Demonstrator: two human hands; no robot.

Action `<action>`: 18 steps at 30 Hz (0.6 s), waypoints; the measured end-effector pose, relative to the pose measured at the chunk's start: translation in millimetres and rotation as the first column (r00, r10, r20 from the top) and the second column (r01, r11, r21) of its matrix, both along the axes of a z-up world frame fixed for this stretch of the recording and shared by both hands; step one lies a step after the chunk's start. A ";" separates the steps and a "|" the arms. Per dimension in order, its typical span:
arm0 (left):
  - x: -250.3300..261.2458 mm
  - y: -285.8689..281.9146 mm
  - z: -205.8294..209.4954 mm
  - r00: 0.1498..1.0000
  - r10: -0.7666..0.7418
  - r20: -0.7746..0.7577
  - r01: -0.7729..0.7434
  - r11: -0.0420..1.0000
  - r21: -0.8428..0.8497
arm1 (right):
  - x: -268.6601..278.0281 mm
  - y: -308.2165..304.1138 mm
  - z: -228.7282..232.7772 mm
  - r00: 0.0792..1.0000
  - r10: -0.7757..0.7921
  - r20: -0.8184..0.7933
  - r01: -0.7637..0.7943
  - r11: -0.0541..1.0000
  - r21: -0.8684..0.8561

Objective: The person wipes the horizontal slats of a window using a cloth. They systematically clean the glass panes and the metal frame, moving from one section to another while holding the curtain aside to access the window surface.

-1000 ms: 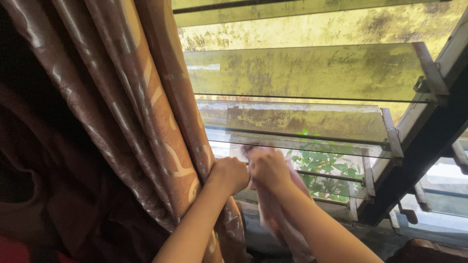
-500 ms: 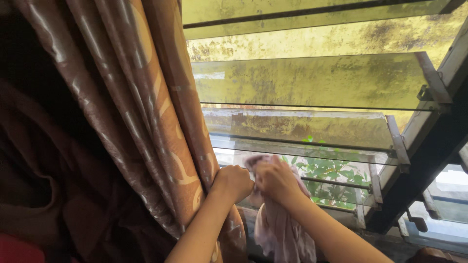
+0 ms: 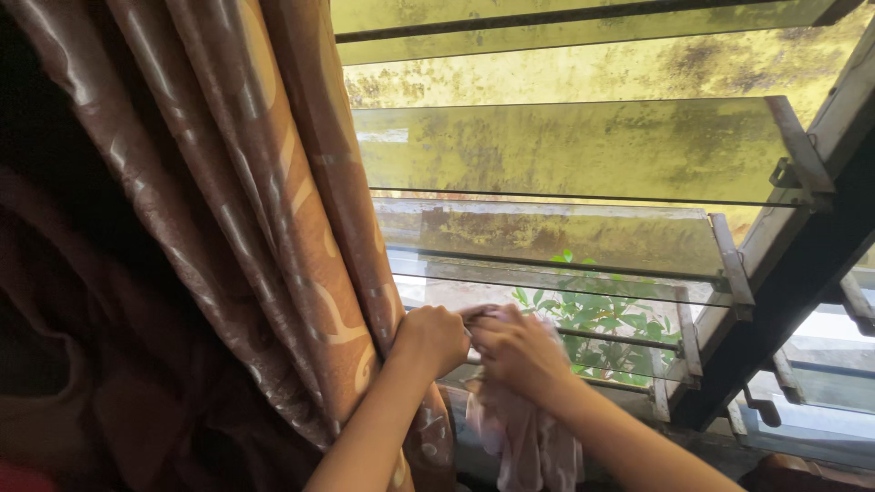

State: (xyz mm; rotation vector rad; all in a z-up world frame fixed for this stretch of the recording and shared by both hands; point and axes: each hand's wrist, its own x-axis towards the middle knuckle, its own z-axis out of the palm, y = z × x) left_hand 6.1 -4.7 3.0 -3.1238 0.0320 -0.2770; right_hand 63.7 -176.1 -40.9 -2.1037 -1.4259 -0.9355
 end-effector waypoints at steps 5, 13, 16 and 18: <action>-1.9 3.3 -3.6 0.999 -0.028 -0.028 0.029 0.999 0.027 | 41.8 6.8 13.1 0.833 -0.430 -0.347 0.337 0.893 -0.299; -1.6 -1.3 -2.5 1.000 -0.012 0.001 0.012 0.999 0.031 | 18.4 -8.5 15.2 0.947 -0.153 -0.281 0.111 0.981 -0.160; -4.9 -1.8 -1.8 0.999 -0.025 -0.033 0.028 0.997 0.072 | 32.8 9.6 23.9 0.843 -0.386 -0.374 0.282 0.910 -0.304; -4.5 -2.5 -0.8 0.998 -0.012 -0.055 0.017 0.995 0.094 | 22.6 22.3 20.7 0.856 -0.430 -0.286 0.346 0.889 -0.301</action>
